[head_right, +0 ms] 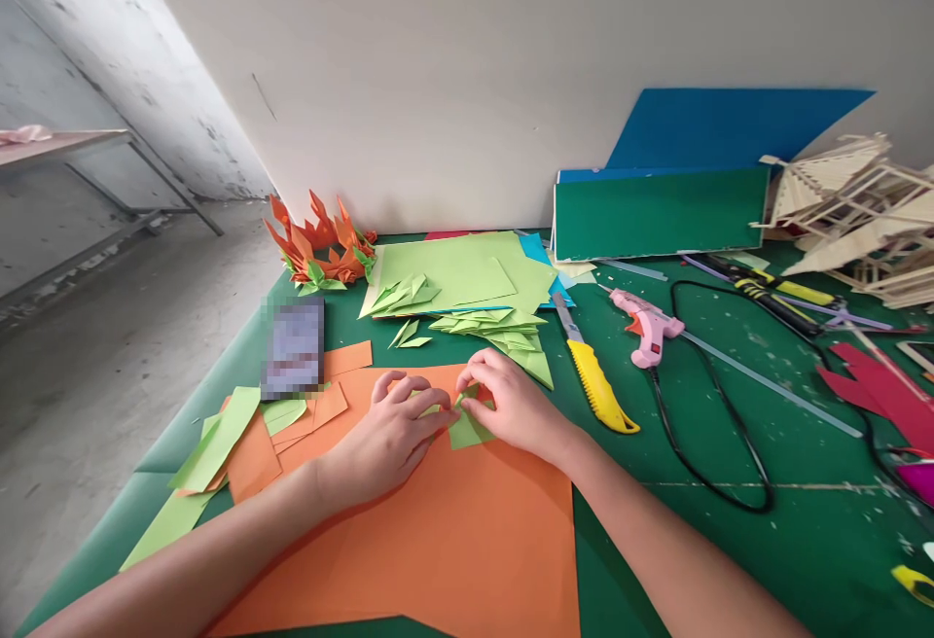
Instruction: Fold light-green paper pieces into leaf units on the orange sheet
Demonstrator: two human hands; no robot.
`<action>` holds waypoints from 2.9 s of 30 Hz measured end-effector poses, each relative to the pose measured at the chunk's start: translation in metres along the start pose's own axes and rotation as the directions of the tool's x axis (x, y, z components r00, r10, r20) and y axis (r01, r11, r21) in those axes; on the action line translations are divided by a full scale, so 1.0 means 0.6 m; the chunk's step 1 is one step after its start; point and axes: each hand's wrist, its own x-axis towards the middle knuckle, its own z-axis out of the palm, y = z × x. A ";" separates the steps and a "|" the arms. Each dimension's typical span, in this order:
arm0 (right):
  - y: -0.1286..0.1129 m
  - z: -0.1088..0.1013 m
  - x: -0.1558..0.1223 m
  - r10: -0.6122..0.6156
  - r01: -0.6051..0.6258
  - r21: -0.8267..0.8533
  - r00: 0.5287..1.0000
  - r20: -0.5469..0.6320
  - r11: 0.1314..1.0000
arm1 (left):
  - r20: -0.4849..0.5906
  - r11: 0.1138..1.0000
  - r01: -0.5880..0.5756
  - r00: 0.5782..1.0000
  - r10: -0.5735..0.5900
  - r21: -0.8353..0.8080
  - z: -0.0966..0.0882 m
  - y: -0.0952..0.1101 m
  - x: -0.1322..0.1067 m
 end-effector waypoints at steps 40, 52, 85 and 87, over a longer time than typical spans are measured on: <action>-0.031 0.024 -0.002 0.291 -0.196 0.679 0.956 -0.027 0.707 | 0.145 0.047 0.194 0.852 -0.503 -0.980 0.005 0.014 0.035; -0.029 0.029 -0.003 0.284 -0.223 0.688 0.958 0.025 0.691 | 0.100 0.052 0.148 0.849 -0.519 -0.988 0.017 0.011 0.033; -0.045 0.022 -0.004 0.238 -0.166 0.485 0.967 -0.091 0.859 | 0.083 0.112 0.166 0.844 -0.529 -0.980 0.028 0.012 0.029; -0.046 0.021 -0.005 0.232 -0.153 0.474 0.966 -0.111 0.867 | 0.087 0.105 0.172 0.833 -0.547 -0.979 0.025 0.012 0.030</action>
